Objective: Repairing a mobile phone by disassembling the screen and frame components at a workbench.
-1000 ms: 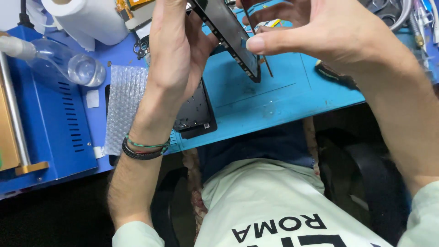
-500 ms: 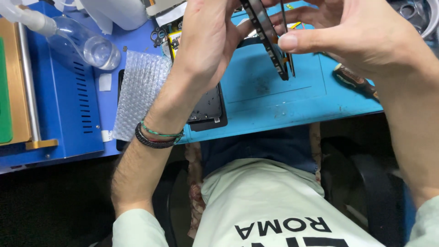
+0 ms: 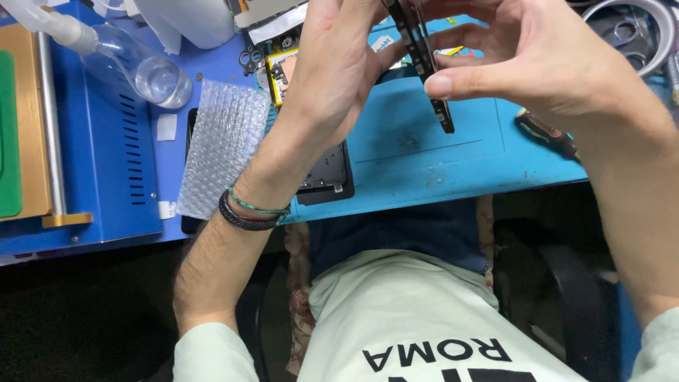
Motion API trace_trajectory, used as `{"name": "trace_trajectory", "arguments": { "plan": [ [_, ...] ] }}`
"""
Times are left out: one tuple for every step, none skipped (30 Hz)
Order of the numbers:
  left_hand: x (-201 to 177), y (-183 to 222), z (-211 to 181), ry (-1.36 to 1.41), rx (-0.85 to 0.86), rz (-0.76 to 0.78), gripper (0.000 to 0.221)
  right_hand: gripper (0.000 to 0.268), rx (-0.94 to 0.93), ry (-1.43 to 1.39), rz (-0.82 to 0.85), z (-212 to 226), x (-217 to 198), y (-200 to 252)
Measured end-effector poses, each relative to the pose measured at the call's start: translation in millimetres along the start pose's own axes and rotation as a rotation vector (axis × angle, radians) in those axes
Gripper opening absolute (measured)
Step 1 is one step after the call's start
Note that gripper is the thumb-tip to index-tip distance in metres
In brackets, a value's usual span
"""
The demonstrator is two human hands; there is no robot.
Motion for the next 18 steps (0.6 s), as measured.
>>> {"name": "trace_trajectory", "arguments": {
  "plan": [
    [1,0,-2,-0.001,0.005,0.001,0.010,0.065,-0.004,0.003,0.002,-2,1,-1],
    [2,-1,-2,-0.023,-0.004,0.006,0.015,0.066,0.006,-0.027,0.000,-5,1,-2],
    [3,-1,-3,-0.044,-0.014,0.010,0.021,0.067,0.016,-0.056,-0.002,-8,1,-3],
    [1,0,-2,-0.045,-0.010,0.011,0.021,0.067,0.013,-0.053,-0.001,-7,2,-3],
    [-2,0,-1,-0.017,-0.006,0.005,0.027,0.071,0.010,-0.071,-0.006,-6,3,-3],
    [-4,1,0,0.011,-0.002,-0.002,0.035,0.076,0.008,-0.088,-0.011,-5,3,-3],
    [1,2,-4,0.008,0.004,0.001,0.035,0.076,0.001,-0.085,-0.010,-4,4,-3],
    [1,3,-6,-0.024,-0.024,-0.051,0.041,0.076,0.040,-0.094,-0.013,-8,4,-3],
    [1,4,-8,-0.058,-0.050,-0.105,0.048,0.076,0.077,-0.104,-0.015,-11,4,-3],
    [-1,4,-8,-0.062,-0.041,-0.104,0.048,0.076,0.069,-0.101,-0.013,-8,5,-4],
    [2,5,-10,-0.027,-0.010,-0.061,0.045,0.078,0.086,-0.099,-0.016,-8,6,-4],
    [5,5,-11,0.008,0.021,-0.017,0.043,0.079,0.104,-0.098,-0.019,-8,7,-4],
    [3,5,-9,0.006,0.026,-0.015,0.043,0.079,0.099,-0.095,-0.018,-9,7,-4],
    [-4,5,-5,0.034,0.015,-0.068,0.048,0.079,0.056,-0.108,-0.008,-5,8,-4],
    [-11,6,0,0.064,0.002,-0.122,0.054,0.079,0.015,-0.120,0.001,-2,9,-4],
    [-12,8,1,0.065,0.004,-0.121,0.054,0.079,0.013,-0.118,0.001,-3,10,-4],
    [-16,10,4,0.057,-0.011,-0.157,0.061,0.079,0.030,-0.131,0.007,-6,10,-3],
    [-20,12,7,0.050,-0.025,-0.192,0.068,0.079,0.047,-0.143,0.013,-9,11,-2]
  ]
}}
Point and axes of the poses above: each hand's wrist, its own y-axis away from the middle knuckle, its own x-axis out of the palm, z = x × y, the point moved 10 cm from there along -y, towards the middle knuckle, and after that the axes turned 7 degrees about y, right-handed, at the moved point
